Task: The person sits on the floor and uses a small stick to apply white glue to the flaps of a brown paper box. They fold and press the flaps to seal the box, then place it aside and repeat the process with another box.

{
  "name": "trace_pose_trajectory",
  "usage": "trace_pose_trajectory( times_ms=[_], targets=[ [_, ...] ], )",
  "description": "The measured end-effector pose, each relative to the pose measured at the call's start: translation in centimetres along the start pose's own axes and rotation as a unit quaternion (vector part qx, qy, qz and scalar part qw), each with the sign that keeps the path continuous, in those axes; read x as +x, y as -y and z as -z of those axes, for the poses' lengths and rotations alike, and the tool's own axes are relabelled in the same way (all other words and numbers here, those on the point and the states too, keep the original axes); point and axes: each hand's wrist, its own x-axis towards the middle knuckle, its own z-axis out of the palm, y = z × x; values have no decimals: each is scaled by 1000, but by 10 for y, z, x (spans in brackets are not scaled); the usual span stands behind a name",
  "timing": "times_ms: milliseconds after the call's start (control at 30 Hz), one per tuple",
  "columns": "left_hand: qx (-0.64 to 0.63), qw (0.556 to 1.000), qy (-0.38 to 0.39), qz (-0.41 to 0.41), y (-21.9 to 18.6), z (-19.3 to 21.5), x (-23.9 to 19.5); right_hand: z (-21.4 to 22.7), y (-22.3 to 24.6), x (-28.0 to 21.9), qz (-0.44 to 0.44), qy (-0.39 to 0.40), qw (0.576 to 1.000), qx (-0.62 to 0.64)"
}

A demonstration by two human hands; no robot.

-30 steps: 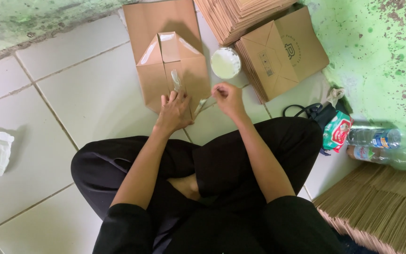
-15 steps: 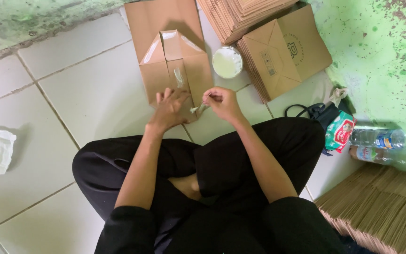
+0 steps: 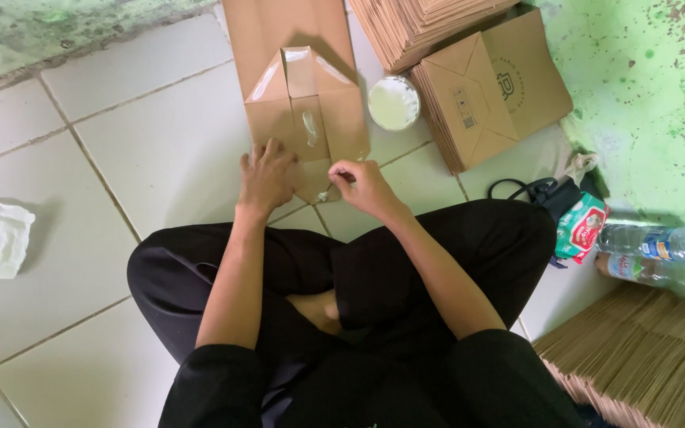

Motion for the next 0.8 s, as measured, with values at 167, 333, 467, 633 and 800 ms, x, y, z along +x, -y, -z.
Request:
trace_pose_trajectory(
  times_ms=[167, 333, 467, 633, 800],
  targets=[
    [-32, 999, -3, -4, -8, 19, -5, 10, -6, -1, 6, -8, 1000, -27],
    [-78, 997, -1, 0, -11, 28, -9, -6, -4, 3, 9, -11, 999, 40],
    [-101, 995, 1, -6, 1, 15, -3, -3, -15, 0, 23, 2, 1000, -12],
    [-155, 987, -23, -31, 27, -13, 13, 18, -7, 2, 18, -25, 999, -11],
    [-218, 967, -116, -67, 31, -16, 20, 8, 9, 19, -6, -79, 991, 106]
  ],
)
